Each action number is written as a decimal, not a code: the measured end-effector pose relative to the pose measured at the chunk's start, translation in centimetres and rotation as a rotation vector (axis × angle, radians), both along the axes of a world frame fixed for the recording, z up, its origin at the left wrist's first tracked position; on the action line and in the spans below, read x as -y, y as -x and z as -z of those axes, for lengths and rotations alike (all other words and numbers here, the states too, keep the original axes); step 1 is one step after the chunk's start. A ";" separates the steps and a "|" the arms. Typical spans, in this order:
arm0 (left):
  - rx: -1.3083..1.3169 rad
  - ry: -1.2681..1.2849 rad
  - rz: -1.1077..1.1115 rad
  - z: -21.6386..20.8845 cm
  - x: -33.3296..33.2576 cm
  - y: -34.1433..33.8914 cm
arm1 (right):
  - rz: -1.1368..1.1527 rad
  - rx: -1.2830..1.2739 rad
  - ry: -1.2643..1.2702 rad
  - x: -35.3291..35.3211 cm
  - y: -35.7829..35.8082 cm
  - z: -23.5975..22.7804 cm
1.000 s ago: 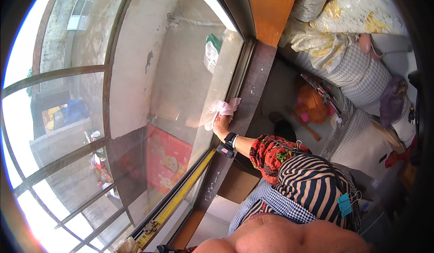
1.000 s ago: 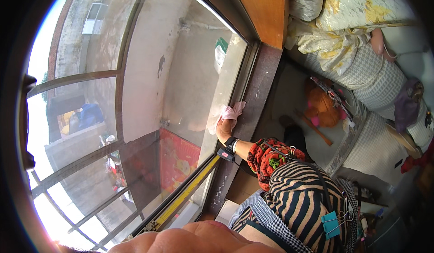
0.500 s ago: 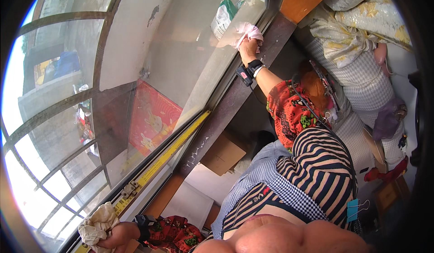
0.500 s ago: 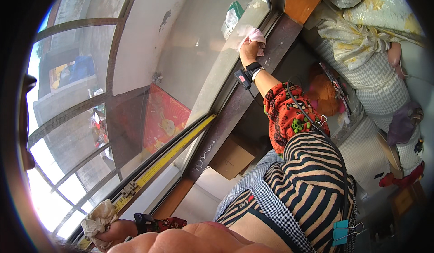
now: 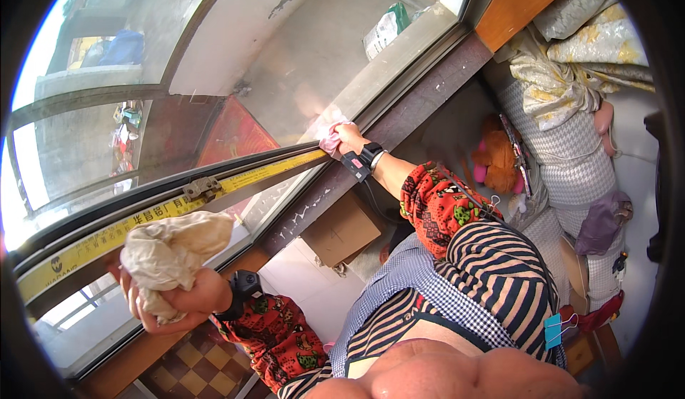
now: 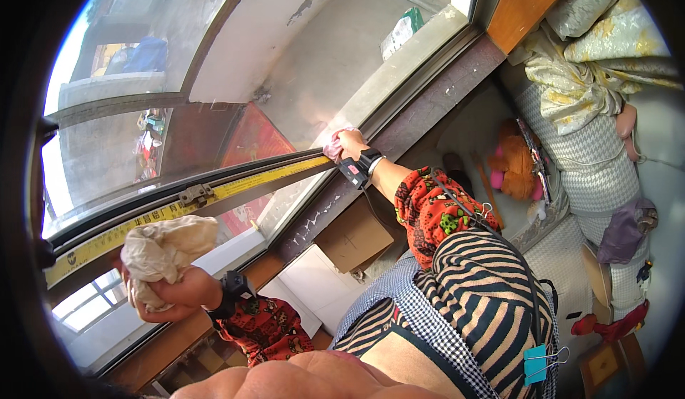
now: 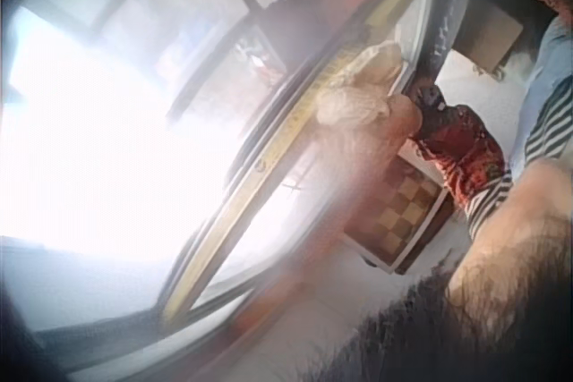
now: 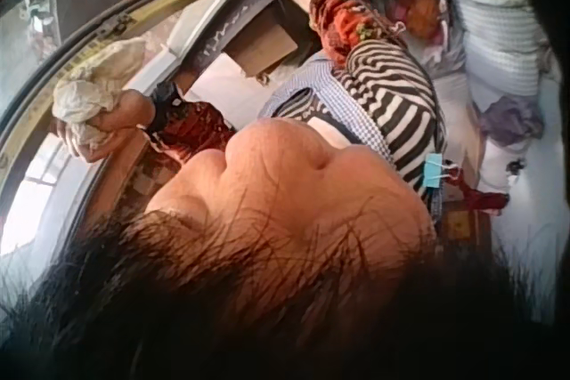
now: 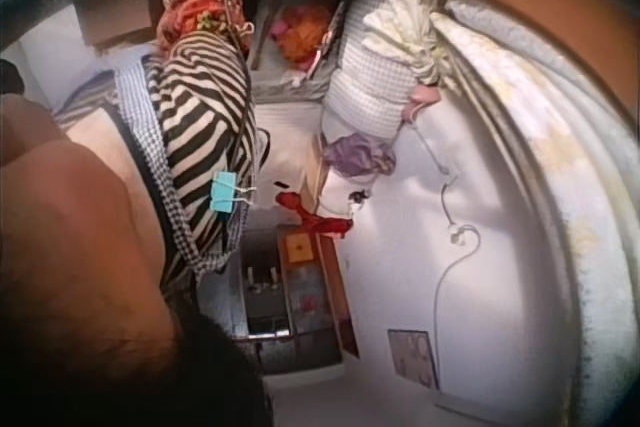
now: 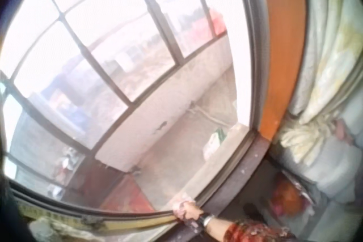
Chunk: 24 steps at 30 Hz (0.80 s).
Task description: The person wipes a window frame and glass with a cloth, then moves to wipe a wall-mounted radiator and an electrical outlet strip. The person uses two cloths to clean the surfaces in a home setting.
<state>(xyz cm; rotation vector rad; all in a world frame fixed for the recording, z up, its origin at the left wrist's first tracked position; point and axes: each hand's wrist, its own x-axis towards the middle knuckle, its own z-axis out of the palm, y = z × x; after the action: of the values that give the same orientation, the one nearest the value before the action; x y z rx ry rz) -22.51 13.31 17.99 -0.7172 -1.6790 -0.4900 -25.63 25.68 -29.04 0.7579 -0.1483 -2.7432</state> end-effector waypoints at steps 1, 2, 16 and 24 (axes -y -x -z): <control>0.009 0.096 0.147 1.1 0.6 -0.6 | 0.019 0.076 -0.203 -0.7 0.0 -2.0; 0.063 0.126 0.088 2.6 1.5 -2.1 | 0.036 0.147 -0.394 -1.3 -0.2 -4.1; 0.894 -0.446 -0.450 19.1 14.6 -23.3 | 0.411 -0.404 -1.600 -7.4 -2.9 -18.3; 1.095 -0.599 -0.503 24.5 14.0 -27.9 | 0.091 -0.292 -1.840 -2.3 -4.3 -5.6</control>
<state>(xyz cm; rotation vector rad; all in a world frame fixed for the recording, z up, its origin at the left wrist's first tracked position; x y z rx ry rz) 5.38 -0.69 -6.47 0.5403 -2.4059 -1.0572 -21.36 27.94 -23.45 0.5243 2.5538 -2.2571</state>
